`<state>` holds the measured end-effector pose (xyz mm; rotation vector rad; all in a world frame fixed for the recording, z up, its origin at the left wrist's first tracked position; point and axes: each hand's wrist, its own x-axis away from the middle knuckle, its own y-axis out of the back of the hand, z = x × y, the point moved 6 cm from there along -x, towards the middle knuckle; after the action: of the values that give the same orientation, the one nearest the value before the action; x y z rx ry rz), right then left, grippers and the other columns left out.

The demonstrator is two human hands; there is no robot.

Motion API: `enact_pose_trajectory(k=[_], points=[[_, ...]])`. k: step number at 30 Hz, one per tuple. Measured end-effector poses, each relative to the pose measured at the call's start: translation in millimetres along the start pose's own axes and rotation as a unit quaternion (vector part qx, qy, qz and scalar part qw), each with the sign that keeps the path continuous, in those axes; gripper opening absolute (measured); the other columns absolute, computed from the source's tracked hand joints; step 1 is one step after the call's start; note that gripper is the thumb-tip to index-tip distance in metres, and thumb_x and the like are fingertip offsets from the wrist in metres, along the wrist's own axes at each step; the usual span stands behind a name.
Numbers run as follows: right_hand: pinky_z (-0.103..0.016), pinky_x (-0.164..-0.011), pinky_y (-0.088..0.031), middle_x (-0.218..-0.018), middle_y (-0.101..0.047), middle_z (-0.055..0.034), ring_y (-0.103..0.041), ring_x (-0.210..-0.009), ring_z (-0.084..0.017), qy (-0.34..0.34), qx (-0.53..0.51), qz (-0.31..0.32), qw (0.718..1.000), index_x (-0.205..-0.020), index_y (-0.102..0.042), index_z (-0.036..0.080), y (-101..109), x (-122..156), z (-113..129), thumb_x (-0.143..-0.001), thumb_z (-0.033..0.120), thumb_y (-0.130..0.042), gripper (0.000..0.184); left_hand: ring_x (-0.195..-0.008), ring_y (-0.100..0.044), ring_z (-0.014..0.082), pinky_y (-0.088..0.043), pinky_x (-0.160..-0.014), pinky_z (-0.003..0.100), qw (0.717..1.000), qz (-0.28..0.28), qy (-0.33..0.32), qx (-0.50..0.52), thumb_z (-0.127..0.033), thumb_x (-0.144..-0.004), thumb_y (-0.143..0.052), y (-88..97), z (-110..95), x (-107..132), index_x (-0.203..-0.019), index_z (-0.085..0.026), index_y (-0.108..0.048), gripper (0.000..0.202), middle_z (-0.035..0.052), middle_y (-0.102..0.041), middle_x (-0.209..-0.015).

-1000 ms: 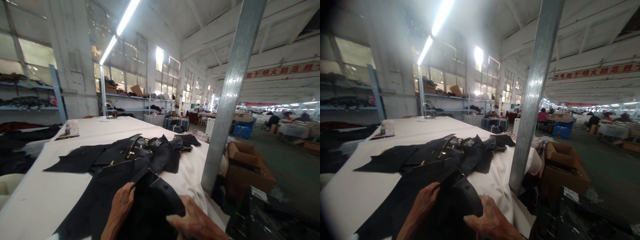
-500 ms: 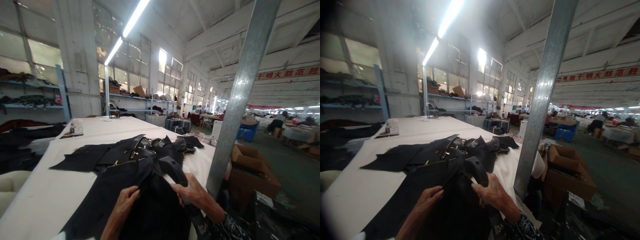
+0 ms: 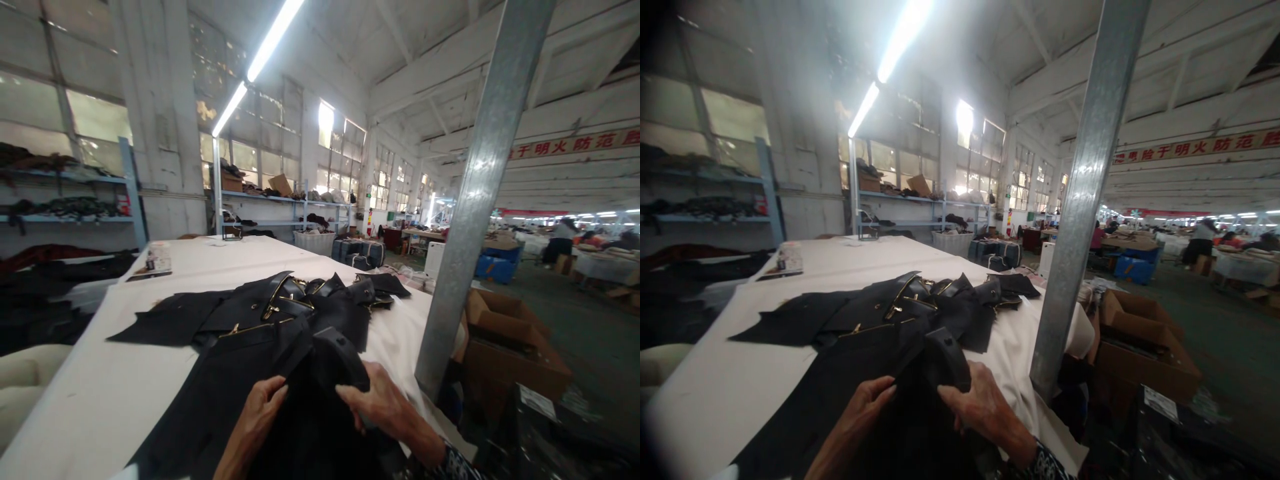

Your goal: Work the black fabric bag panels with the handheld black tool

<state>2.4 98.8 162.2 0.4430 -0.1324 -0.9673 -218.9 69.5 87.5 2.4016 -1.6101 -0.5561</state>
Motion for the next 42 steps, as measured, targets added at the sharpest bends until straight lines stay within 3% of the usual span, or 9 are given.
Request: enact_pose_trajectory(k=[3,7,10,14,26,32,36,42], points=[[-0.019,-0.039,-0.045,-0.05,-0.055,0.0051,-0.054,-0.04,-0.011,0.001,-0.024,0.001,1.0,-0.073,-0.051,0.017,18,-1,0,-0.08,0.033,-0.057,0.019,-0.082,-0.065,0.022,-0.051,-0.075,0.031,0.997,0.024,-0.03,-0.067,-0.038,-0.081,-0.046,-12.5,2,-2,-0.083,-0.018,-0.069,0.03,0.0032,-0.071,-0.08],[-0.018,-0.039,-0.044,-0.048,-0.055,0.0046,-0.053,-0.04,-0.01,-0.014,-0.005,0.007,1.0,-0.071,-0.052,0.016,32,6,3,-0.081,0.033,-0.058,0.02,-0.091,-0.066,0.0221,-0.051,-0.084,0.034,0.984,-0.01,-0.114,-0.138,-0.033,-0.081,-0.048,-39.9,13,-1,-0.094,-0.02,-0.067,0.028,0.0062,-0.072,-0.094],[-0.016,-0.038,-0.043,-0.048,-0.056,0.004,-0.052,-0.039,-0.009,-0.009,0.014,0.019,1.0,-0.068,-0.054,0.015,33,4,8,-0.079,0.029,-0.058,0.019,-0.085,-0.068,0.0225,-0.054,-0.08,0.036,0.959,-0.053,-0.191,-0.203,-0.028,-0.083,-0.045,-62.1,20,5,-0.093,-0.019,-0.067,0.026,0.0086,-0.073,-0.091],[-0.016,-0.039,-0.043,-0.049,-0.056,0.003,-0.053,-0.041,-0.01,-0.029,0.002,0.06,0.998,-0.064,-0.057,0.014,26,-9,-2,-0.078,0.03,-0.058,0.022,-0.076,-0.069,0.0215,-0.057,-0.069,0.033,0.931,-0.05,-0.24,-0.27,-0.021,-0.085,-0.042,-79.6,21,12,-0.09,-0.018,-0.066,0.025,0.0094,-0.074,-0.085],[-0.018,-0.036,-0.045,-0.055,-0.059,0.0014,-0.057,-0.042,-0.012,-0.095,-0.01,0.092,0.991,-0.079,-0.059,0.013,8,-55,-58,-0.07,0.035,-0.065,0.025,-0.071,-0.067,0.0183,-0.054,-0.066,0.03,0.911,-0.077,-0.262,-0.31,-0.014,-0.084,-0.042,-87.6,24,17,-0.091,-0.019,-0.063,0.022,0.0061,-0.07,-0.078],[-0.016,-0.035,-0.041,-0.049,-0.055,0.0023,-0.053,-0.039,-0.01,-0.097,-0.002,0.07,0.993,-0.067,-0.058,0.012,10,-69,-59,-0.07,0.033,-0.064,0.022,-0.068,-0.067,0.0178,-0.053,-0.063,0.03,0.904,-0.063,-0.258,-0.334,-0.01,-0.083,-0.043,-89.0,19,18,-0.089,-0.017,-0.063,0.023,0.0055,-0.069,-0.075],[-0.018,-0.038,-0.045,-0.05,-0.055,0.0022,-0.054,-0.042,-0.011,-0.095,0.001,0.051,0.994,-0.072,-0.058,0.012,23,-69,-58,-0.072,0.033,-0.062,0.021,-0.068,-0.067,0.0185,-0.055,-0.064,0.03,0.902,-0.058,-0.262,-0.34,-0.009,-0.083,-0.043,-88.4,18,17,-0.09,-0.016,-0.064,0.023,0.0076,-0.07,-0.077],[-0.018,-0.039,-0.046,-0.054,-0.059,0.0015,-0.057,-0.044,-0.012,-0.091,-0.001,0.094,0.991,-0.074,-0.061,0.012,18,-62,-58,-0.07,0.034,-0.067,0.023,-0.069,-0.068,0.0194,-0.056,-0.064,0.031,0.896,-0.08,-0.279,-0.336,-0.012,-0.084,-0.043,-89.4,22,18,-0.089,-0.017,-0.063,0.022,0.0082,-0.071,-0.078]])
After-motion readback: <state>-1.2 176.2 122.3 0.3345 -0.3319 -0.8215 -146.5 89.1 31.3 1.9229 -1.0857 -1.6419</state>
